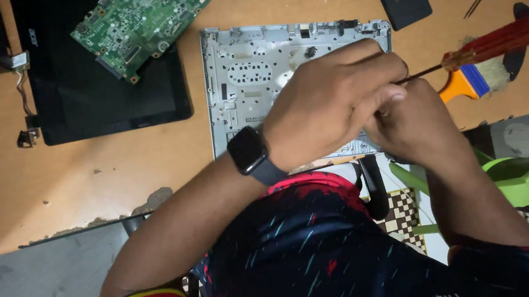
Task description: The person is disassembling a laptop, first removing the motherboard from the chassis and then using a screwdriver to manipulate small internal components and connectors.
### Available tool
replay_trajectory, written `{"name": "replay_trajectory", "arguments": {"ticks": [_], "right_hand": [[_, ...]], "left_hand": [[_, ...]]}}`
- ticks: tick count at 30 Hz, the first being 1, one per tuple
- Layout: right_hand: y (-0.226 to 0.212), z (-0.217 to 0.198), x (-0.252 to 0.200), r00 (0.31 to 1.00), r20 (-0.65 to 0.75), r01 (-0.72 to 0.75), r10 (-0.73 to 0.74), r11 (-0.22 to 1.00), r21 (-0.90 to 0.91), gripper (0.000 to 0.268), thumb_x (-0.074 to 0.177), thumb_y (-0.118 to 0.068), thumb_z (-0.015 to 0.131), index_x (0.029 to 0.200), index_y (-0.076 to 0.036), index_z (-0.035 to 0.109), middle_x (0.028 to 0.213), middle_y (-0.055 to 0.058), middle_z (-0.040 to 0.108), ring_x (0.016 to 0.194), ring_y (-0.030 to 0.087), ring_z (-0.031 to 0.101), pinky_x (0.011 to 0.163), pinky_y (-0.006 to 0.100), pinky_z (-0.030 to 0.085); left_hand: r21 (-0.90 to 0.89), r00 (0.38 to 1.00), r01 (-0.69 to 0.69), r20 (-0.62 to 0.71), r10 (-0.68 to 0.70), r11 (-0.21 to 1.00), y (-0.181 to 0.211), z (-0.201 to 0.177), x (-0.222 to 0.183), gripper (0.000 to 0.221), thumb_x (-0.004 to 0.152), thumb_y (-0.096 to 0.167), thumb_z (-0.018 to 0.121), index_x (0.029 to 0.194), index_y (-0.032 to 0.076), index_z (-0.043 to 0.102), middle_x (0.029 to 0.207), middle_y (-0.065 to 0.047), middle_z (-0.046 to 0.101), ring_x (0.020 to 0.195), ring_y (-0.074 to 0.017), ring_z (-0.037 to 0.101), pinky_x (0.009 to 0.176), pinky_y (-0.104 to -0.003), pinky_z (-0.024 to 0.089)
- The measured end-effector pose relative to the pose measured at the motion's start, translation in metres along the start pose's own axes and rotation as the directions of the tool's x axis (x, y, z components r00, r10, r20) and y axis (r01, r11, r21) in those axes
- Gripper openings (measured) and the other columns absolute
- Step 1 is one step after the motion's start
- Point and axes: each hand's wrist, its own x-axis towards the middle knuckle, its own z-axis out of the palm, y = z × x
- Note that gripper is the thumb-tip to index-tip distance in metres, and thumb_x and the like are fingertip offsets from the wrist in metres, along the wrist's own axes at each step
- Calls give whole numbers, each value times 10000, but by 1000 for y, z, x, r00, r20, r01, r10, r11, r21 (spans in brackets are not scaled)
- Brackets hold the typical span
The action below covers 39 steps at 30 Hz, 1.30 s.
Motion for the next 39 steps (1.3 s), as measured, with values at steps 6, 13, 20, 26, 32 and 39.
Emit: {"name": "replay_trajectory", "arguments": {"ticks": [6,13,20,26,32,39], "right_hand": [[-27,-58,3,981,-194,91,-29,944,318,79,1046,-56,741,999,7,740,879,131,678,754,250,581,667,365,385],[-13,-5,-5,951,-303,49,63,936,348,325,1036,-80,777,821,-58,534,644,44,376,589,171,337,581,359,280],[-23,-1,-3,942,-310,-32,128,954,297,119,918,-100,658,868,-15,590,755,113,545,681,251,506,625,415,349],[-13,2,-9,946,-295,5,132,906,423,184,945,-33,670,803,4,559,735,112,552,691,208,490,610,376,328],[-25,-10,3,935,-354,128,29,902,412,45,1017,36,662,1057,56,659,1027,194,702,966,305,650,812,412,483],[-16,3,-4,918,-391,82,65,934,348,159,888,56,643,784,3,536,703,125,542,663,213,457,614,387,321]], "left_hand": [[-44,990,-140,-35,138,989,-11,-3,8,281,1069,152,332,899,71,540,798,-91,515,738,-279,492,688,-406,386],[-118,996,-88,-3,88,989,-14,0,6,267,800,-145,440,893,66,575,783,-75,573,756,-252,554,656,-387,433],[-102,1000,-24,-12,23,995,-1,-4,10,177,1014,115,487,1091,53,633,993,-93,620,870,-264,647,691,-408,512],[-108,994,-86,-79,78,990,-2,-5,18,259,1003,180,505,775,70,556,730,-46,521,646,-203,522,565,-379,376],[-97,996,-92,-8,92,991,-11,-4,21,256,973,207,521,746,90,495,705,-63,549,707,-271,555,663,-421,380],[-86,994,-39,102,47,996,0,-12,17,193,993,102,435,1001,66,624,831,-82,589,737,-248,586,597,-416,403]]}}
